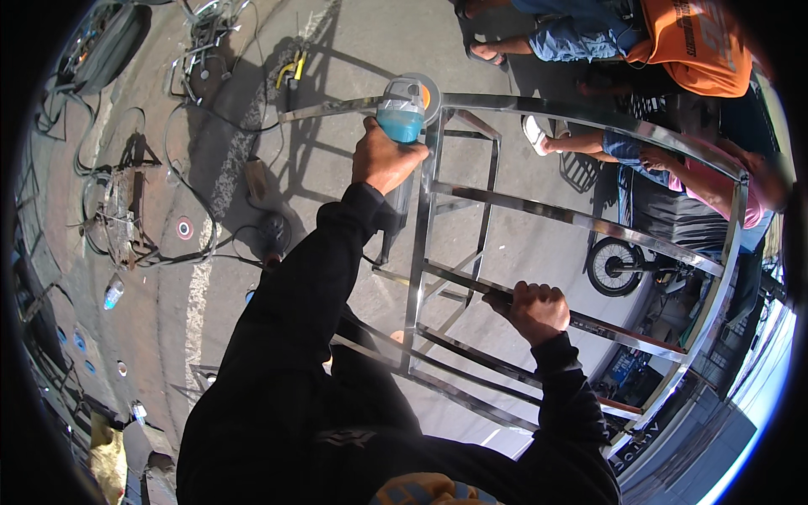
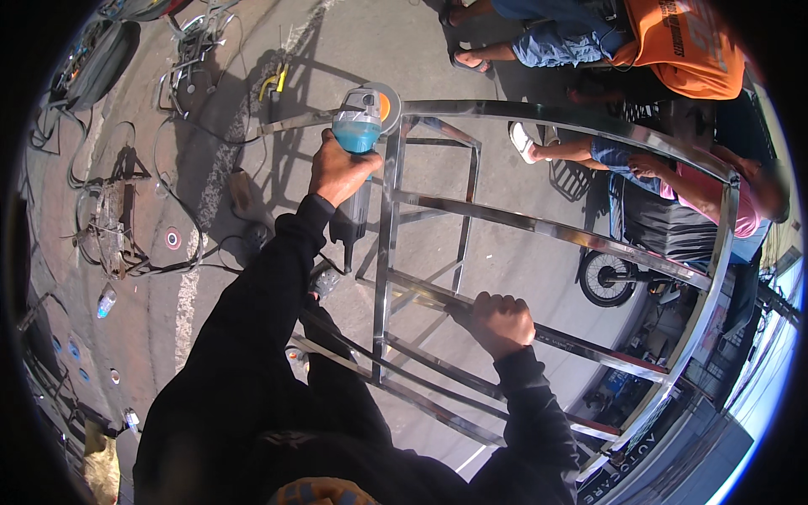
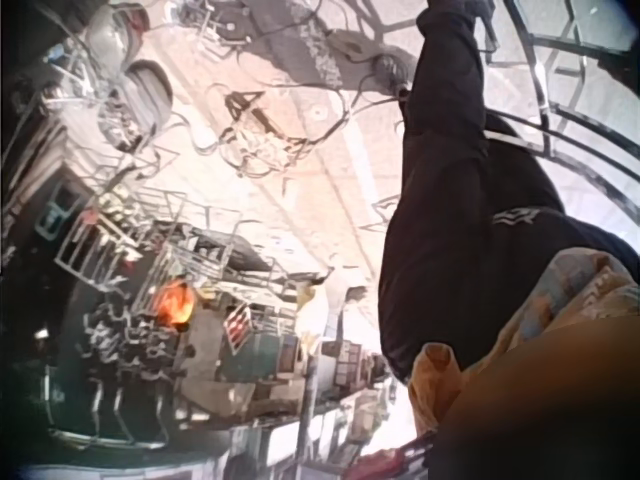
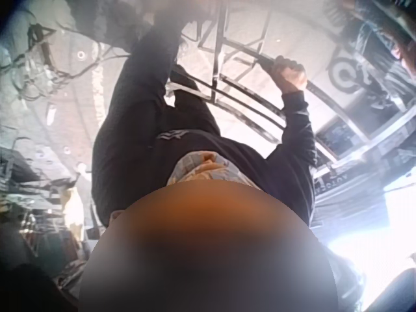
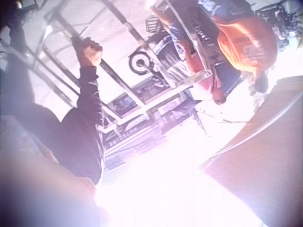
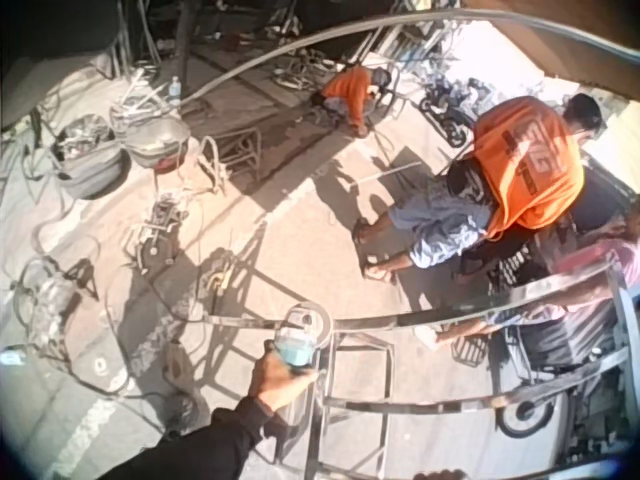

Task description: The person welds joints on a metal frame using a handheld welding torch, then switches to an angle grinder to smooth the welded areas. The person repositions the frame and continues grinding along the joints.

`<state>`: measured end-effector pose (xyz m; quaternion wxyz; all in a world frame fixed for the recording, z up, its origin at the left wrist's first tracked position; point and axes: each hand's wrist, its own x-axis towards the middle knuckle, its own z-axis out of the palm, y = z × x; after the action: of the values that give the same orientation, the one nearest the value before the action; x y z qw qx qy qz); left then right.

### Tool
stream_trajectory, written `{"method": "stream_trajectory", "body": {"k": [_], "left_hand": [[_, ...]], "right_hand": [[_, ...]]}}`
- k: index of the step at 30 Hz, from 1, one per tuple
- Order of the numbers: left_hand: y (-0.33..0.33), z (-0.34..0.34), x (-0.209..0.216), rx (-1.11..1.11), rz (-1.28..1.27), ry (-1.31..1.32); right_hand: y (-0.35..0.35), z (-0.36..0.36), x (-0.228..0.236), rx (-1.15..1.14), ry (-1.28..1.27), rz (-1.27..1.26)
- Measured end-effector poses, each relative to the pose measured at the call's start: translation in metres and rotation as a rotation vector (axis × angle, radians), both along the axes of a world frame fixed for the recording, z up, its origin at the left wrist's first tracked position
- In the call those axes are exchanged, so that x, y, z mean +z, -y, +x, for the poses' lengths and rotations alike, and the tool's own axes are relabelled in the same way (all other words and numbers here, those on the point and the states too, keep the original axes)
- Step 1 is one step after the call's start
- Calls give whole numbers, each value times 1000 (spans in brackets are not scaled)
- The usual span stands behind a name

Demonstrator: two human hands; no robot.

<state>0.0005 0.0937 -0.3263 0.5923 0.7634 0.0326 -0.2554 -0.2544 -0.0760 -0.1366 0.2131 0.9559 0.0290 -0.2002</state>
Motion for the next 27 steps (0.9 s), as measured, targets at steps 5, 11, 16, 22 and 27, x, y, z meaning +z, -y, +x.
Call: {"method": "stream_trajectory", "body": {"k": [5, 11, 16, 22, 27], "left_hand": [[25, -4, 23, 2, -40, 58], [45, -5, 38, -4, -127, 25], [30, -2, 13, 64, -77, 22], [23, -1, 13, 72, -87, 15], [54, -8, 49, -17, -125, -45]], "right_hand": [[-1, 0, -1, 1, -19, 7], [0, 1, 0, 25, -22, 5], [2, 1, -1, 5, -9, 30], [0, 2, -1, 31, 14, 40], [-1, 4, 0, 17, 4, 58]]}}
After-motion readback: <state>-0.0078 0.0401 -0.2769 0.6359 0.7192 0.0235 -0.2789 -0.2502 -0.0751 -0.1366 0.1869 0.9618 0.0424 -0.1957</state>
